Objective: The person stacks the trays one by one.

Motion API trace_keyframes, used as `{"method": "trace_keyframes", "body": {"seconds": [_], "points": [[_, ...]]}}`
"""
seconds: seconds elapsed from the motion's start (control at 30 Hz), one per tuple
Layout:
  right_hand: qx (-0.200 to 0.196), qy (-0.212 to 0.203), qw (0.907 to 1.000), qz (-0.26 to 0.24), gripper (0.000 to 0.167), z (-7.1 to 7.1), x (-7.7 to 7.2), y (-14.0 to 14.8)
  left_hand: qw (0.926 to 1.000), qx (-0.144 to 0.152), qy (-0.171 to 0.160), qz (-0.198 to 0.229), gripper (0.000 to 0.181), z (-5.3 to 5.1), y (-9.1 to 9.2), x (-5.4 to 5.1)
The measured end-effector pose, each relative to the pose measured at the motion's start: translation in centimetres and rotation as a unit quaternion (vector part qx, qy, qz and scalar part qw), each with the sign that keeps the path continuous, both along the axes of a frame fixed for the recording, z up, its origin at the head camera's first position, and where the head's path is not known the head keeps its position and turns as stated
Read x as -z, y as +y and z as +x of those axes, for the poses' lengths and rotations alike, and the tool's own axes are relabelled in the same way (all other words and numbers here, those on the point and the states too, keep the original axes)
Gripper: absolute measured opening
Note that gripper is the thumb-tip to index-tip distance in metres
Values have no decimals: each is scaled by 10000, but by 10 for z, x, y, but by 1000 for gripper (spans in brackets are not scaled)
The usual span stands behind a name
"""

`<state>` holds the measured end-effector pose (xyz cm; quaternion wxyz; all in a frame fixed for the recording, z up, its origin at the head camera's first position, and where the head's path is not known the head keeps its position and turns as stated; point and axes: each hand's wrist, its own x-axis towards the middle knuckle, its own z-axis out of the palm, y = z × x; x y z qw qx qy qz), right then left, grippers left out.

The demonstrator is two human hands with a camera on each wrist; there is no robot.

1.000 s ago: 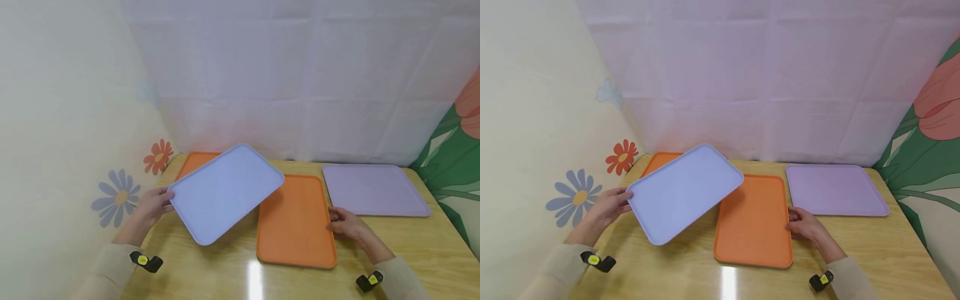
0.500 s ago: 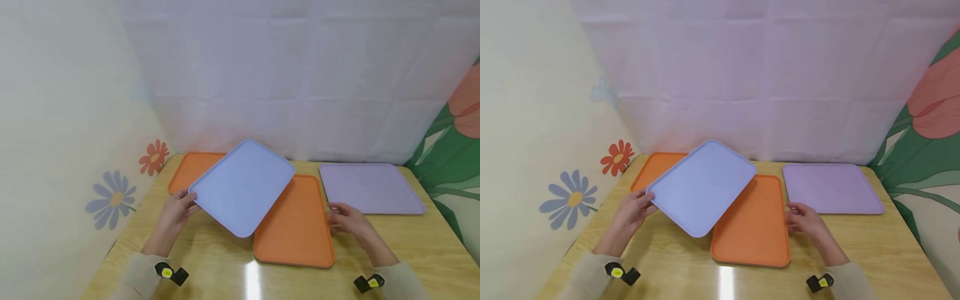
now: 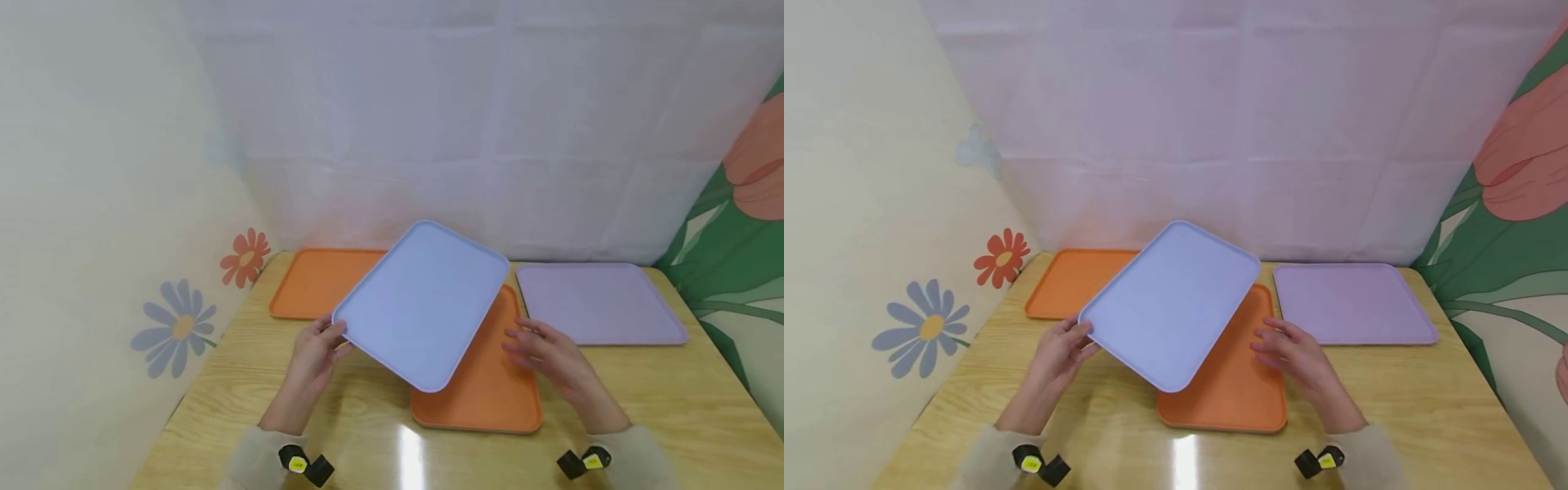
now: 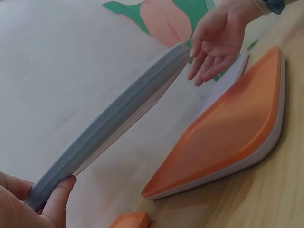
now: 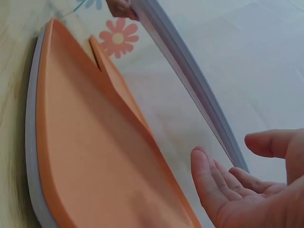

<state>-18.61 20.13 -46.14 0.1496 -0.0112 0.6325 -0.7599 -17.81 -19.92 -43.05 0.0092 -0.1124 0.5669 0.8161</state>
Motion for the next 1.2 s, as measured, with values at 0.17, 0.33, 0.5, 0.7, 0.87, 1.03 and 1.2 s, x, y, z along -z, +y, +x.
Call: {"method": "trace_keyframes", "body": {"seconds": [0.17,0.33,0.5,0.7,0.87,1.03,1.2], "points": [[141,-43,9991,-401,60,-2,-3,-14,9999,-78,38,137,49,2,11,5],[290,-143,9963,-795,49,-5,-3,-22,9996,-151,67,243,49,2,20,10],[546,-320,9902,-1243,27,-7,-5,-31,9992,-172,37,363,49,2,28,17],[893,-406,9866,-1300,38,-10,-9,-39,9996,-68,50,287,51,3,37,22],[1083,-401,9873,-1087,62,-12,-10,-40,9997,100,76,226,46,3,45,27],[1176,-437,9887,-826,66,-17,-8,-35,9995,286,157,52,39,6,49,29],[1138,-509,9891,-781,64,-21,-4,-26,9966,775,130,-245,43,7,48,29]]}}
